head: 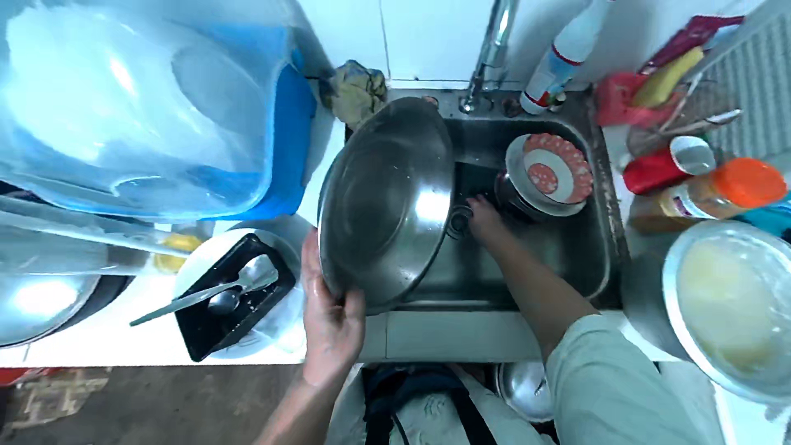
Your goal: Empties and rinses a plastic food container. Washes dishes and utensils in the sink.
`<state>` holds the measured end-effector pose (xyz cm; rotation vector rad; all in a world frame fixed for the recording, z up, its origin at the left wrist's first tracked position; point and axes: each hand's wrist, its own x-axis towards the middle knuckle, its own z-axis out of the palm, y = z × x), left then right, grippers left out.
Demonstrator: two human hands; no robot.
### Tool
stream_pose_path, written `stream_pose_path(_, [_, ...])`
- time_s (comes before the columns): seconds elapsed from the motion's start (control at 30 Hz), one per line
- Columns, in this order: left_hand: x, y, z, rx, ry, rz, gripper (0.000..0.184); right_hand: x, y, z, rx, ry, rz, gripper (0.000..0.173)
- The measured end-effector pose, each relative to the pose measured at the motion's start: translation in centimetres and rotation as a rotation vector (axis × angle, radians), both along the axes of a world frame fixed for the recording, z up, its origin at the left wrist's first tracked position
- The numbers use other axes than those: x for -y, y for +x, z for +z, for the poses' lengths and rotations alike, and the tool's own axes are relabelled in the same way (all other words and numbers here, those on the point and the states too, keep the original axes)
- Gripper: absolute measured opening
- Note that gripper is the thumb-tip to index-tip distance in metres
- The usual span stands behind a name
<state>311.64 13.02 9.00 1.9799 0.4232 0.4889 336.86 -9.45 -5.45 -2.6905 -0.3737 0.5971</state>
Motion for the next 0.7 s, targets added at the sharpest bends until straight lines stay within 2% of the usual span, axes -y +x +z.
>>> stream_pose_path(0.1, [-0.9, -0.2, -0.1, 0.010, -0.007, -0.007, 0.084, -0.9, 2.8, -2.6, 0.077, -0.097, -0.041, 0.081])
stream_pose_path(0.13, [-1.2, -0.3, -0.2, 0.012, -0.003, -0.009, 0.083, -0.9, 3.3, -3.6, 0.098, -0.149, -0.043, 0.082])
stream_pose_path(0.27, [-2.0, -0.3, -0.3, 0.057, -0.055, 0.003, 0.081, -2.4, 3.2, -3.7, 0.128, -0.205, -0.038, 0.054])
stream_pose_path(0.4, [-1.9, 0.3, -0.1, 0.076, -0.114, 0.062, 0.084, -3.2, 2.7, -1.9, 0.061, -0.206, 0.045, 0.036])
stream_pose_path(0.6, [-1.9, 1.5, -0.3, 0.041, -0.134, 0.042, 0.085, -2.8, 1.9, -0.8, -0.117, -0.162, 0.145, 0.039])
stream_pose_path(0.7, [-1.9, 2.1, -1.1, 0.013, -0.102, 0.012, 0.087, -0.9, 2.0, -4.5, -0.187, -0.008, 0.102, 0.037])
